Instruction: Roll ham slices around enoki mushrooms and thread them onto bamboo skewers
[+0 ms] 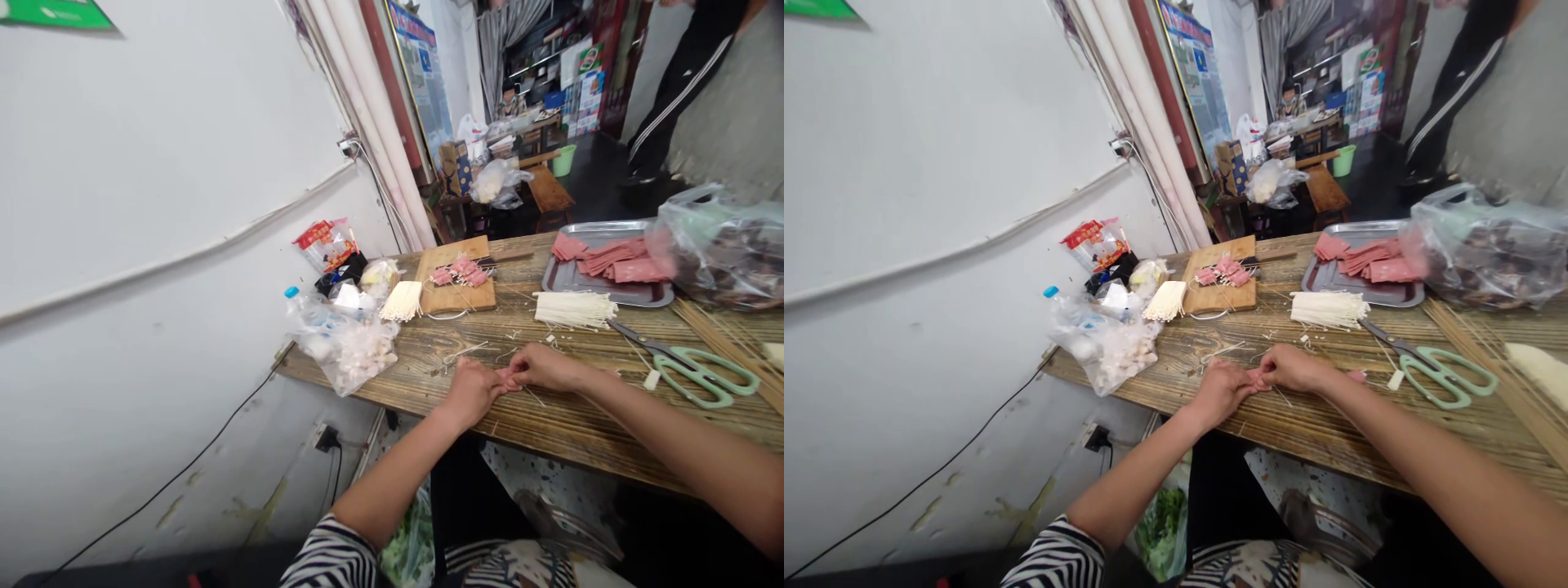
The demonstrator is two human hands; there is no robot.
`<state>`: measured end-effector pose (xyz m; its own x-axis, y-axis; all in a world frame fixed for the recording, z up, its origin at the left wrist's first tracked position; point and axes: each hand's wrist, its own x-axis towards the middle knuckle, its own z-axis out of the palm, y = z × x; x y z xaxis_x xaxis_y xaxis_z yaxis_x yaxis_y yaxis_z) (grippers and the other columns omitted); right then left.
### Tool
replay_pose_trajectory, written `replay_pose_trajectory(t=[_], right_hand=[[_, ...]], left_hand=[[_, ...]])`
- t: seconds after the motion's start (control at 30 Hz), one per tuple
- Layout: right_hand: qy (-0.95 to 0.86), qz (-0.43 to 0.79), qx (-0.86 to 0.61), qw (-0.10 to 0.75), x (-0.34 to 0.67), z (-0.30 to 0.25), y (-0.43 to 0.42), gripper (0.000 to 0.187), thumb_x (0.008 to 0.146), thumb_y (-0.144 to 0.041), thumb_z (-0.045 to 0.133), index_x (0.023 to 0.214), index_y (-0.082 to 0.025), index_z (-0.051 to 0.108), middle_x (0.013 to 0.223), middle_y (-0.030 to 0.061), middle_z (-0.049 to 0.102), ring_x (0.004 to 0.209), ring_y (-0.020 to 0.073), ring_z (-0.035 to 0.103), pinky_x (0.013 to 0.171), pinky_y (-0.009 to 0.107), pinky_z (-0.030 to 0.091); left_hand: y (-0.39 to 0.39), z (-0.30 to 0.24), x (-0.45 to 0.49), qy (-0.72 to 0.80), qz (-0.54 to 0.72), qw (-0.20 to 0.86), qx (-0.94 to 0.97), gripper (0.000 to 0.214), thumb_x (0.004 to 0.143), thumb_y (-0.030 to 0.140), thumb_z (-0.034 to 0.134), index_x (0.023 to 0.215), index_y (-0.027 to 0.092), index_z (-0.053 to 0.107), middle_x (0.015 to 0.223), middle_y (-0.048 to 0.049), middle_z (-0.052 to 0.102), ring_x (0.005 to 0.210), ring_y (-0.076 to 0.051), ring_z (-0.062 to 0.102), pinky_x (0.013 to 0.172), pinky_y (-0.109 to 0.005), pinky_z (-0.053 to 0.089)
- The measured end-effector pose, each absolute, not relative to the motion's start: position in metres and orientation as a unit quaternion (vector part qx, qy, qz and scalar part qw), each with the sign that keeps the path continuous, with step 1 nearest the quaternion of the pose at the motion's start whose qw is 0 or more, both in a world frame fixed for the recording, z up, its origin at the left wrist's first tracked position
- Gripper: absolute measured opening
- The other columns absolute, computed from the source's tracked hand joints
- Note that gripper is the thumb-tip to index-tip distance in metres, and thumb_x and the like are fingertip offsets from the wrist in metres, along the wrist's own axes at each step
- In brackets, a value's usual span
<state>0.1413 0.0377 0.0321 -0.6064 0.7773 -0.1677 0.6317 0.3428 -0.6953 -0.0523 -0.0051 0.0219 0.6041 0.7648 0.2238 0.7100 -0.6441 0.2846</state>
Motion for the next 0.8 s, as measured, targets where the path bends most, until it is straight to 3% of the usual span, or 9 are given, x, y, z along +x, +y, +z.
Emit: replay_pose_trajectory(t=[0.17, 0.33, 0.5, 0.67, 0.8], right_hand=[[-0.828, 0.354, -0.425, 0.096, 0.141, 0.035, 0.032, 0.021, 0.076, -0.031, 0.057, 0.068, -0.018, 0.071, 0.063, 0.0012, 0.062, 0.059, 0.0135, 0.050, 0.058, 0.025, 0.034], [-0.885, 0.181, -0.378, 0.204, 0.141, 0.025, 0.008, 0.029, 0.090, -0.034, 0.048, 0.085, -0.018, 0.072, 0.086, 0.0095, 0.065, 0.079, 0.0193, 0.056, 0.072, 0.031, 0.041], [-0.915, 0.062, -0.343, 0.202, 0.139, 0.010, -0.006, 0.032, 0.096, -0.029, 0.039, 0.100, -0.019, 0.069, 0.087, 0.0100, 0.063, 0.084, 0.0204, 0.054, 0.074, 0.033, 0.042], [-0.926, 0.089, -0.317, 0.184, 0.131, 0.016, 0.006, 0.027, 0.093, -0.034, 0.045, 0.093, -0.021, 0.068, 0.084, 0.0082, 0.063, 0.082, 0.0193, 0.053, 0.075, 0.031, 0.041], [-0.930, 0.116, -0.308, 0.165, 0.128, 0.023, 0.019, 0.028, 0.091, -0.038, 0.047, 0.085, -0.020, 0.068, 0.079, 0.0076, 0.062, 0.077, 0.0188, 0.053, 0.072, 0.030, 0.040]], left_hand=[[-0.007, 0.027, -0.050, 0.429, 0.156, 0.093, 0.885, 0.013, 0.085, 0.030, 0.067, 0.078, 0.023, 0.075, 0.077, -0.0025, 0.074, 0.079, -0.019, 0.061, 0.083, -0.036, 0.035], [-0.008, 0.026, -0.049, 0.452, 0.158, 0.129, 0.868, 0.011, 0.085, 0.028, 0.066, 0.081, 0.022, 0.075, 0.083, -0.0019, 0.075, 0.082, -0.019, 0.061, 0.088, -0.037, 0.034], [-0.003, 0.026, -0.051, 0.463, 0.172, 0.167, 0.854, 0.010, 0.083, 0.026, 0.069, 0.075, 0.022, 0.074, 0.082, -0.0007, 0.075, 0.082, -0.018, 0.062, 0.088, -0.036, 0.035], [-0.005, 0.025, -0.052, 0.487, 0.185, 0.152, 0.840, 0.006, 0.079, 0.027, 0.073, 0.077, 0.023, 0.075, 0.080, -0.0014, 0.075, 0.083, -0.020, 0.061, 0.085, -0.036, 0.035], [-0.014, 0.020, -0.051, 0.491, 0.208, 0.112, 0.839, 0.014, 0.083, 0.032, 0.068, 0.093, 0.024, 0.075, 0.083, -0.0031, 0.074, 0.083, -0.021, 0.060, 0.079, -0.035, 0.037]])
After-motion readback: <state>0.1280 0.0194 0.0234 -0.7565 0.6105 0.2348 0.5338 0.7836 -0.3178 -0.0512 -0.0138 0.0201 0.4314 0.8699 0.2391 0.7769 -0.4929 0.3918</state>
